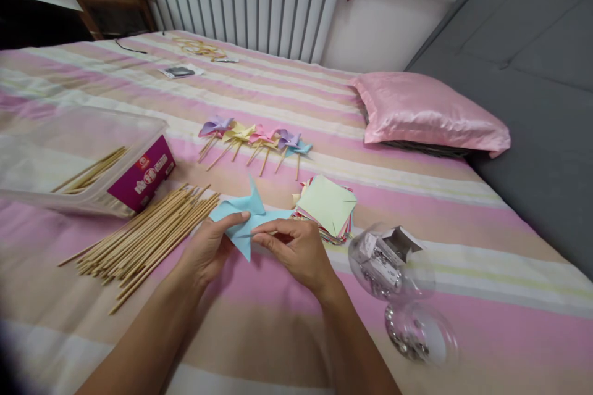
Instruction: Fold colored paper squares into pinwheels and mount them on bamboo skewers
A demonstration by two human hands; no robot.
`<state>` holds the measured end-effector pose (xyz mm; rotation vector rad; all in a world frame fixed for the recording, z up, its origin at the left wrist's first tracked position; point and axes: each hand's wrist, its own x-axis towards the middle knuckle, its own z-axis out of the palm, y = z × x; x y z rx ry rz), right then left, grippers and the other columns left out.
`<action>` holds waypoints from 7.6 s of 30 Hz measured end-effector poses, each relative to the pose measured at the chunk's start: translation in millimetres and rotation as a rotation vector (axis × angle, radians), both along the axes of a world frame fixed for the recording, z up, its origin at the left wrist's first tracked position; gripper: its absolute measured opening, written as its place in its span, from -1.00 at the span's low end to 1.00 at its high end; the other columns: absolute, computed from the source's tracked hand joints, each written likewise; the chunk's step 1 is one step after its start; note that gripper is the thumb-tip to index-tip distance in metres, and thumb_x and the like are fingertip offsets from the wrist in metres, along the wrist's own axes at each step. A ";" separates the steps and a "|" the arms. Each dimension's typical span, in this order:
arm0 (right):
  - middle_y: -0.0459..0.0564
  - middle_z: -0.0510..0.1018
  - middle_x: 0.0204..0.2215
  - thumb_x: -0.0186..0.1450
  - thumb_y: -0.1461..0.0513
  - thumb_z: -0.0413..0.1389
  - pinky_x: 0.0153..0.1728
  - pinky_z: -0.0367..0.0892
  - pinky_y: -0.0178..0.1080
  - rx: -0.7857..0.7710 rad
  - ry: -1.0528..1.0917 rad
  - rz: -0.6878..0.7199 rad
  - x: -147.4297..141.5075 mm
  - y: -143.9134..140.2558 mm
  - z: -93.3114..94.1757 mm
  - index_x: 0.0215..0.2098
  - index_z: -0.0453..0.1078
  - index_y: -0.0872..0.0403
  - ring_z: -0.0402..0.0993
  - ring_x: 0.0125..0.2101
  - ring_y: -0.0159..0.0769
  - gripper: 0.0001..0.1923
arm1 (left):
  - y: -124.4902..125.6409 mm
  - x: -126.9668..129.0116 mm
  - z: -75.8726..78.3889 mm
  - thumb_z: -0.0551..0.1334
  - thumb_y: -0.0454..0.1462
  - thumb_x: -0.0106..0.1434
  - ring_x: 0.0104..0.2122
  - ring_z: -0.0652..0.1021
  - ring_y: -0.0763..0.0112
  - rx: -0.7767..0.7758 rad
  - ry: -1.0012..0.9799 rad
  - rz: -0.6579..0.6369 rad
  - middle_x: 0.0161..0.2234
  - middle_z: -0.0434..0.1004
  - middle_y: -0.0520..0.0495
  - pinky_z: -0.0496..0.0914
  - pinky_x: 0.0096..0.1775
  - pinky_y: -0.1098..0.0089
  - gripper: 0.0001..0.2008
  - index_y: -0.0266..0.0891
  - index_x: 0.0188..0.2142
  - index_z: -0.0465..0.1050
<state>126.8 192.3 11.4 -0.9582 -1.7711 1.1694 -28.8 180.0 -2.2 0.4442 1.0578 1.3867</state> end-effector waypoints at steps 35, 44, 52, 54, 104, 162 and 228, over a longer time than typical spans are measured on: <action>-0.01 0.52 -0.44 0.13 0.19 0.17 -0.48 0.46 -0.31 0.068 -0.068 -0.486 -17.0 -7.5 -6.2 -0.54 0.41 0.09 0.53 -0.44 -0.28 -0.86 | -0.7 10.4 -3.5 0.42 -0.28 -0.13 -0.53 0.50 0.44 0.096 0.178 0.036 -0.52 0.58 0.00 0.37 -0.42 0.44 -0.83 -0.29 -0.47 0.59; -0.03 0.50 -0.52 0.11 0.22 0.18 -0.51 0.43 -0.30 0.102 -0.104 -0.490 -16.0 -7.5 -1.7 -0.55 0.45 0.07 0.47 -0.52 -0.32 -0.89 | -2.8 12.6 4.9 0.42 -0.29 -0.12 -0.50 0.53 0.39 0.120 0.174 0.021 -0.50 0.61 -0.02 0.41 -0.38 0.41 -0.85 -0.27 -0.48 0.60; 0.07 0.56 -0.33 0.13 0.19 0.18 -0.48 0.44 -0.31 0.060 -0.066 -0.434 -16.5 -8.4 0.6 -0.52 0.45 0.08 0.52 -0.30 -0.20 -0.87 | -2.0 10.3 0.4 0.40 -0.28 -0.09 -0.53 0.50 0.44 0.102 0.171 0.030 -0.51 0.58 0.02 0.37 -0.42 0.44 -0.85 -0.27 -0.46 0.57; 0.07 0.56 -0.30 0.13 0.18 0.17 -0.48 0.44 -0.31 0.049 -0.057 -0.423 -16.2 -8.6 0.6 -0.51 0.45 0.08 0.52 -0.30 -0.20 -0.86 | -2.0 9.6 -1.0 0.39 -0.28 -0.08 -0.50 0.50 0.44 0.107 0.157 0.025 -0.49 0.57 0.01 0.37 -0.41 0.45 -0.85 -0.27 -0.45 0.56; -0.26 0.11 -0.74 -0.04 0.28 0.10 -0.63 -0.07 -0.38 -0.589 0.134 -0.047 9.2 10.3 -2.7 -0.68 0.15 0.09 -0.01 -0.68 -0.54 -0.82 | -6.5 4.9 17.7 0.36 -0.22 -0.04 -0.62 0.24 0.61 0.056 0.360 -0.444 -0.68 0.23 0.13 0.12 -0.54 0.55 -0.75 -0.30 -0.67 0.37; -0.09 0.53 -0.57 0.14 0.16 0.21 -0.51 0.37 -0.32 -0.202 0.153 -0.068 -17.6 -10.0 -2.2 -0.44 0.43 0.09 0.49 -0.57 -0.35 -0.85 | -5.4 1.8 11.7 0.34 -0.31 -0.07 -0.64 0.40 0.52 0.018 0.033 -0.057 -0.67 0.43 0.06 0.26 -0.50 0.47 -0.86 -0.30 -0.63 0.42; -0.13 0.42 -0.70 0.13 0.11 0.17 -0.69 0.22 -0.40 -0.140 0.064 -0.393 -25.5 -14.8 -7.0 -0.45 0.43 0.16 0.28 -0.72 -0.47 -0.76 | -5.7 12.5 4.7 0.33 -0.27 -0.05 -0.61 0.40 0.55 0.043 0.222 0.008 -0.62 0.47 0.05 0.28 -0.51 0.52 -0.90 -0.30 -0.56 0.51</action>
